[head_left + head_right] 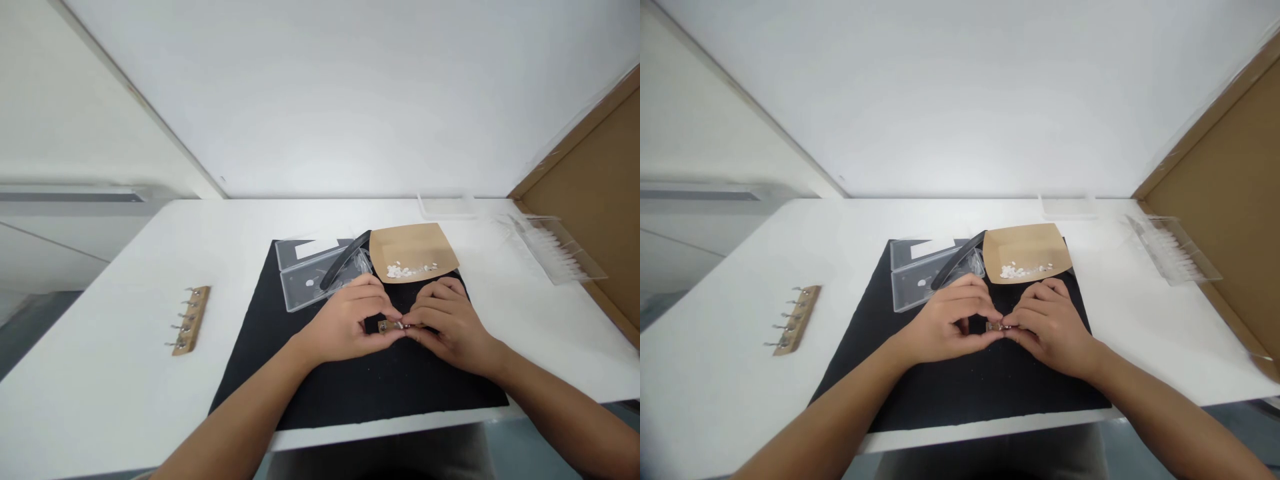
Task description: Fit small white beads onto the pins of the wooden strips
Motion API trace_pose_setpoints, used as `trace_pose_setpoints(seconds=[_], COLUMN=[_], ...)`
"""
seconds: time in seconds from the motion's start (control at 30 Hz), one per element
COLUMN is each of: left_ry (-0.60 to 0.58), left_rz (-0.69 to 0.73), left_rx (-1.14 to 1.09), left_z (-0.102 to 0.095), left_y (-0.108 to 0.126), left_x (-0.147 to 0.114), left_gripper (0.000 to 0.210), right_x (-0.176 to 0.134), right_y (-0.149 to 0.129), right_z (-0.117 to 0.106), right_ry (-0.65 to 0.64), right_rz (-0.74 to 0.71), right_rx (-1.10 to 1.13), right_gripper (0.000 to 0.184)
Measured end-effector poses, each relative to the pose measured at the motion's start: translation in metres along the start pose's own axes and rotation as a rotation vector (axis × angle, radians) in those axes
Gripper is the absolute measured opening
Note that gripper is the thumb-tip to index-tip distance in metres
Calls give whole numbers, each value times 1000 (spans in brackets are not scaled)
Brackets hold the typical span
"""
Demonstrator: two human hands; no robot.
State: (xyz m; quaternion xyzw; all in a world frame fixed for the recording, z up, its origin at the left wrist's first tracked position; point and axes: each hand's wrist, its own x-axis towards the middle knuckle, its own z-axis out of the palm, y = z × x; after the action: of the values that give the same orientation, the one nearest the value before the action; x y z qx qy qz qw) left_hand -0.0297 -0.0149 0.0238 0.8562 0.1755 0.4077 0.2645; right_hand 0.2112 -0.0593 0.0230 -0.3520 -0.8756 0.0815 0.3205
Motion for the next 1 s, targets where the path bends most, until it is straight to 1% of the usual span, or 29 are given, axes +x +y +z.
trace_pose_setpoints(seconds=[0.07,0.17,0.4,0.9,1.0], left_ry=[-4,6,30,22,15], left_rz=[-5,-19,5,-52,-43], left_rx=[3,10,-1,-33,-26], left_z=[1,3,9,13,11], left_y=[1,2,-1,0,-2], left_x=[0,0,-2,-2,-3], left_gripper=[13,10,9,1,3], right_x=[0,-1,0,-1,-1], right_y=[0,1,-1,2,5], right_z=[0,0,-1,3,0], right_ry=[20,44,20,-22,-72], right_rz=[-11,-24,-36,11,40], right_rx=[-33,-98,-182,-106,-101], right_gripper=[6,7,9,13,14])
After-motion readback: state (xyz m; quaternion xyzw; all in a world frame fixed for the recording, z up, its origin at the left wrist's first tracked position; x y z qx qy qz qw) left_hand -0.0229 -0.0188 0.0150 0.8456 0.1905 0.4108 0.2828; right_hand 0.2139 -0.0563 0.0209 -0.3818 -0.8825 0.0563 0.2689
